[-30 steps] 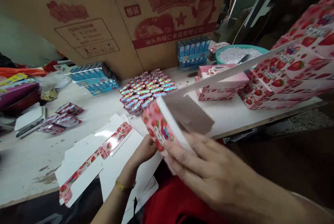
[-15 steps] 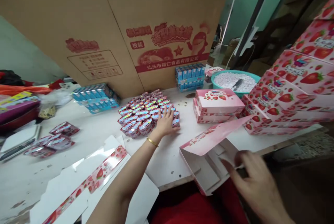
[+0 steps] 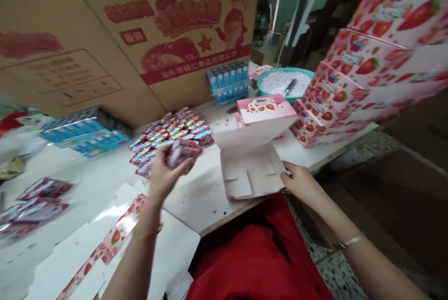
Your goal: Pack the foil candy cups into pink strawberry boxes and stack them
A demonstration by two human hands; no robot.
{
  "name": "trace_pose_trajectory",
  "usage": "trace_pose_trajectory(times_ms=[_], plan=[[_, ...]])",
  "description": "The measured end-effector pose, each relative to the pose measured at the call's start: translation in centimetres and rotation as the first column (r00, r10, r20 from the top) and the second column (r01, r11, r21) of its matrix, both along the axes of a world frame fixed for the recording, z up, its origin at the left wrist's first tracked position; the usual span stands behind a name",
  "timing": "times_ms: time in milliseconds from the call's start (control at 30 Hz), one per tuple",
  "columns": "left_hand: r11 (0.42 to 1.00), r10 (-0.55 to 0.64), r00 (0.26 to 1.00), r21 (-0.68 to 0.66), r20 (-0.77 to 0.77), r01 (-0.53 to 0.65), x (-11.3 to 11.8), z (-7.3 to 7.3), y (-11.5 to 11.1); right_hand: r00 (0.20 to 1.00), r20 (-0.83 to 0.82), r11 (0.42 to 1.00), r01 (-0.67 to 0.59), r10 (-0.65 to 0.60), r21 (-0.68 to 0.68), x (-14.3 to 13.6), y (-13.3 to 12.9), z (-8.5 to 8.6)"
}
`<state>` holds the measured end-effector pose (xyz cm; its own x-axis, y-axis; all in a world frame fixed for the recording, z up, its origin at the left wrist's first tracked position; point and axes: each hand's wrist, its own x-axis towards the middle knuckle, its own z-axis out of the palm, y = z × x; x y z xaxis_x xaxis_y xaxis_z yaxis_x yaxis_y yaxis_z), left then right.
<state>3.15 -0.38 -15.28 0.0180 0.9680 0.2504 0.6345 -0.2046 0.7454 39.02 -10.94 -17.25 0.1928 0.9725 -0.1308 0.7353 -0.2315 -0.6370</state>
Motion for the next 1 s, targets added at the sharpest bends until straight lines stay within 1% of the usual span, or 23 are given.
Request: trace_pose_trajectory(times_ms=[67,100,133,167,200,267,300,367,400,433,467,500,533,567,600,667,700,733,767,800,867,900,1000], plan=[[0.989,-0.098,0.989,-0.097,0.109,0.108,-2.2,2.8,-2.1,1.0,-0.006,1.0,0.015,-0.015,0.003,-0.7,0.4,0.3],[0.972,-0.186,0.973,-0.12,0.135,0.202,-2.4,4.0,-3.0,1.0,-0.014,1.0,0.012,-0.012,0.001,-0.9,0.6,0.4],[0.943,-0.286,0.948,-0.135,0.142,0.304,-1.8,4.8,-3.7,1.0,-0.017,1.0,0.006,-0.006,0.002,-1.2,0.8,0.3],[0.905,-0.384,0.914,-0.141,0.13,0.401,-0.3,5.3,-4.1,1.0,-0.011,1.0,0.0,0.0,0.008,-1.4,0.9,0.3],[0.862,-0.475,0.874,-0.142,0.103,0.486,1.9,5.3,-4.3,1.0,0.0,1.0,-0.007,0.007,0.017,-1.5,1.0,0.2],[0.802,-0.586,0.81,-0.139,0.001,0.581,7.9,4.2,-3.6,1.0,0.006,0.999,-0.018,0.018,0.036,-1.7,1.1,-0.1],[0.79,-0.61,0.789,-0.135,-0.071,0.599,11.2,3.2,-2.9,1.0,0.0,0.999,-0.022,0.022,0.045,-1.7,1.0,-0.2],[0.798,-0.6,0.762,-0.13,-0.242,0.588,16.6,1.1,-1.2,0.999,-0.014,0.997,-0.028,0.029,0.066,-1.6,0.7,-0.6],[0.777,-0.622,0.717,-0.136,-0.316,0.614,18.5,0.2,-0.3,1.0,-0.011,0.996,-0.026,0.027,0.081,-1.4,0.6,-0.7],[0.755,-0.638,0.674,-0.13,-0.373,0.643,19.6,-0.5,0.4,1.0,-0.003,0.995,-0.021,0.022,0.099,-1.1,0.4,-0.9],[0.729,-0.653,0.637,-0.111,-0.409,0.676,20.0,-0.9,1.1,1.0,0.005,0.993,-0.01,0.01,0.119,-0.7,0.2,-1.0],[0.707,-0.663,0.619,-0.078,-0.42,0.703,19.7,-1.0,1.8,1.0,0.007,0.991,0.006,-0.007,0.137,-0.3,0.1,-1.1],[0.704,-0.656,0.633,-0.03,-0.41,0.71,18.9,-1.0,2.5,1.0,0.001,0.988,0.025,-0.025,0.152,0.1,-0.1,-1.3],[0.73,-0.622,0.68,0.028,-0.387,0.683,17.5,-0.9,3.3,0.999,-0.009,0.986,0.046,-0.045,0.162,0.4,-0.2,-1.4],[0.78,-0.556,0.749,0.082,-0.36,0.62,15.9,-0.7,4.3,0.998,-0.023,0.984,0.065,-0.062,0.167,0.7,-0.4,-1.5],[0.902,-0.337,0.877,0.15,-0.343,0.405,12.4,-0.8,6.7,0.995,-0.048,0.981,0.092,-0.085,0.169,1.0,-0.6,-1.5],[0.946,-0.212,0.904,0.155,-0.372,0.285,10.8,-1.1,8.1,0.994,-0.06,0.981,0.101,-0.092,0.167,1.0,-0.7,-1.5],[0.973,-0.112,0.896,0.137,-0.429,0.187,9.5,-1.7,9.5,0.992,-0.073,0.981,0.109,-0.098,0.163,0.9,-0.7,-1.4],[0.988,-0.063,0.862,0.09,-0.503,0.124,8.6,-2.4,10.7,0.991,-0.087,0.982,0.112,-0.1,0.153,0.9,-0.7,-1.3],[0.995,-0.064,0.812,0.023,-0.581,0.095,7.9,-3.3,11.7,0.99,-0.1,0.984,0.112,-0.099,0.138,0.8,-0.7,-1.2],[0.992,-0.129,0.71,-0.095,-0.692,0.087,7.5,-5.2,12.9,0.987,-0.112,0.987,0.126,-0.114,0.103,1.0,-0.5,-1.1],[0.988,-0.152,0.676,-0.118,-0.721,0.097,7.6,-6.0,13.1,0.985,-0.108,0.986,0.142,-0.132,0.091,1.2,-0.3,-1.2],[0.987,-0.133,0.653,-0.036,-0.746,0.159,8.1,-7.6,12.7,0.977,-0.086,0.975,0.204,-0.196,0.091,1.9,0.6,-1.8]])
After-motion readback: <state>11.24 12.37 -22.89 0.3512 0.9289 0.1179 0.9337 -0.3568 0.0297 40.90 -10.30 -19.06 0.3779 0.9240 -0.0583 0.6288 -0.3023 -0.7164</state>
